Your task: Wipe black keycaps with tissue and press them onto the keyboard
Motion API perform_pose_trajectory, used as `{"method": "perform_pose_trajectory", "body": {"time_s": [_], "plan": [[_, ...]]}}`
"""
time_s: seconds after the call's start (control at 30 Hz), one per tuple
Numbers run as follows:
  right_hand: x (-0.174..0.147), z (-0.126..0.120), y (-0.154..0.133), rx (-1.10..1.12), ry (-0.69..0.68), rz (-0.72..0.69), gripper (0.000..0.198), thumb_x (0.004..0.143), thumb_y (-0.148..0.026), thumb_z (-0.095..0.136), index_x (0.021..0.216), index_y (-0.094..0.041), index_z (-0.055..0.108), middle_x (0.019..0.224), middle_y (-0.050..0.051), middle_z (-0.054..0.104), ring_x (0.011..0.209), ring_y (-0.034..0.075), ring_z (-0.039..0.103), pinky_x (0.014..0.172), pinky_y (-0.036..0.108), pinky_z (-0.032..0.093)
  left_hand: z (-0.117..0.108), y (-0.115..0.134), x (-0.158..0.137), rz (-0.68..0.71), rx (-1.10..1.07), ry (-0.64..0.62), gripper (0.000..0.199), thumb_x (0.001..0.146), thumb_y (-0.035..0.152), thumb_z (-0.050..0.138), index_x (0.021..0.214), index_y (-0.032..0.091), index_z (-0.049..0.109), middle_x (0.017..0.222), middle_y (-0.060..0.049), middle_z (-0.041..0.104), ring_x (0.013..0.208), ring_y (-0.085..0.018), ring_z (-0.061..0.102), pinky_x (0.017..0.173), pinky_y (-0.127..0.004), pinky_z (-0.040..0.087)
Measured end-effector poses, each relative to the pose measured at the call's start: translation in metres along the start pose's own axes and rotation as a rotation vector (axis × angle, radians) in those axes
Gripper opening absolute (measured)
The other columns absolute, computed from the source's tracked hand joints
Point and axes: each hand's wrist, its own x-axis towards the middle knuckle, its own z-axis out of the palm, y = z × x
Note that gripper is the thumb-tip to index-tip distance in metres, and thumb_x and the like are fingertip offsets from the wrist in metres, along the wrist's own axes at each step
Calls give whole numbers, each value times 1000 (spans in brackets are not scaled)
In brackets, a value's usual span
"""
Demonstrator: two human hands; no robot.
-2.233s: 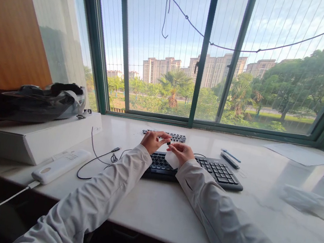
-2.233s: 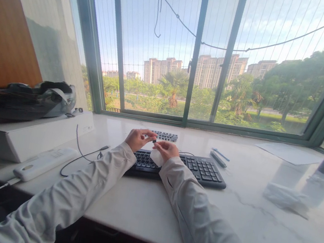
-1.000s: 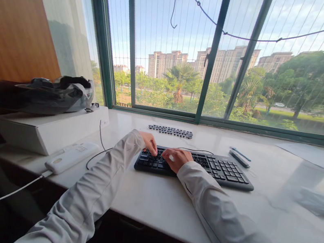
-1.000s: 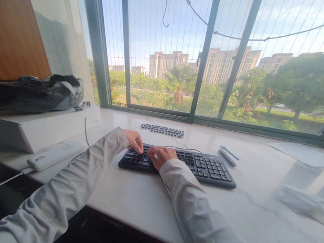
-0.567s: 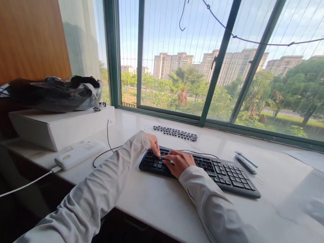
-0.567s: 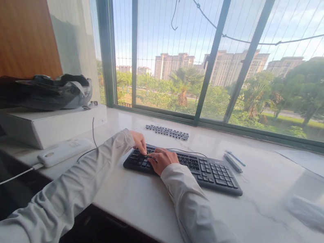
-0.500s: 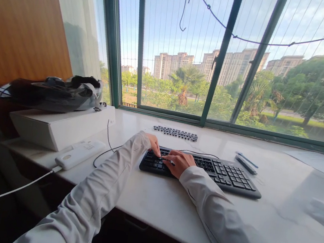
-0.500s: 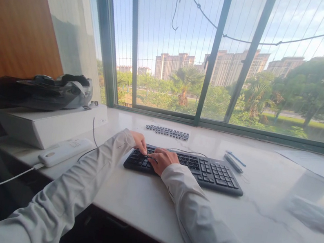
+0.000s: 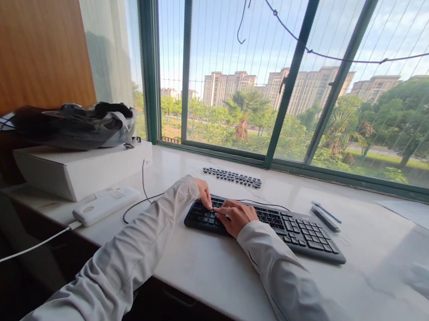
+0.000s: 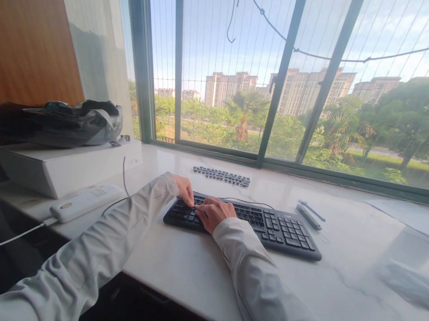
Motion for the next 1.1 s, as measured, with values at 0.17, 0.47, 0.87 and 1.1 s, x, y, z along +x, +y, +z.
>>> {"method": "perform_pose_trajectory", "body": {"time_s": [0.17,0.47,0.87,1.1], "plan": [[-1,-2,-1,-8,16,-26,35,91,-45,35,114,-40,60,104,-1,64,92,16,58,68,25,39,-1,-1,7,-56,16,-66,55,30,52,83,72,18,70,57,2,58,53,-10,47,54,-21,40],[1,-9,-9,-23,-17,-65,38,92,-42,34,98,-30,69,99,2,66,88,17,59,65,27,38,4,10,8,-22,78,-63,54,26,44,85,64,16,58,45,6,49,45,-8,41,48,-22,34],[3,-12,-12,-36,-37,-117,37,91,-40,34,94,-28,70,97,3,67,87,18,60,67,27,41,7,11,13,-21,111,-84,48,30,40,85,56,17,53,44,4,48,44,-10,43,45,-24,35],[2,-8,-8,-38,13,-123,39,91,-41,33,95,-29,70,96,2,66,85,17,60,67,26,40,5,5,10,3,59,-63,49,31,43,84,56,17,50,44,5,47,44,-10,41,45,-23,32]]}}
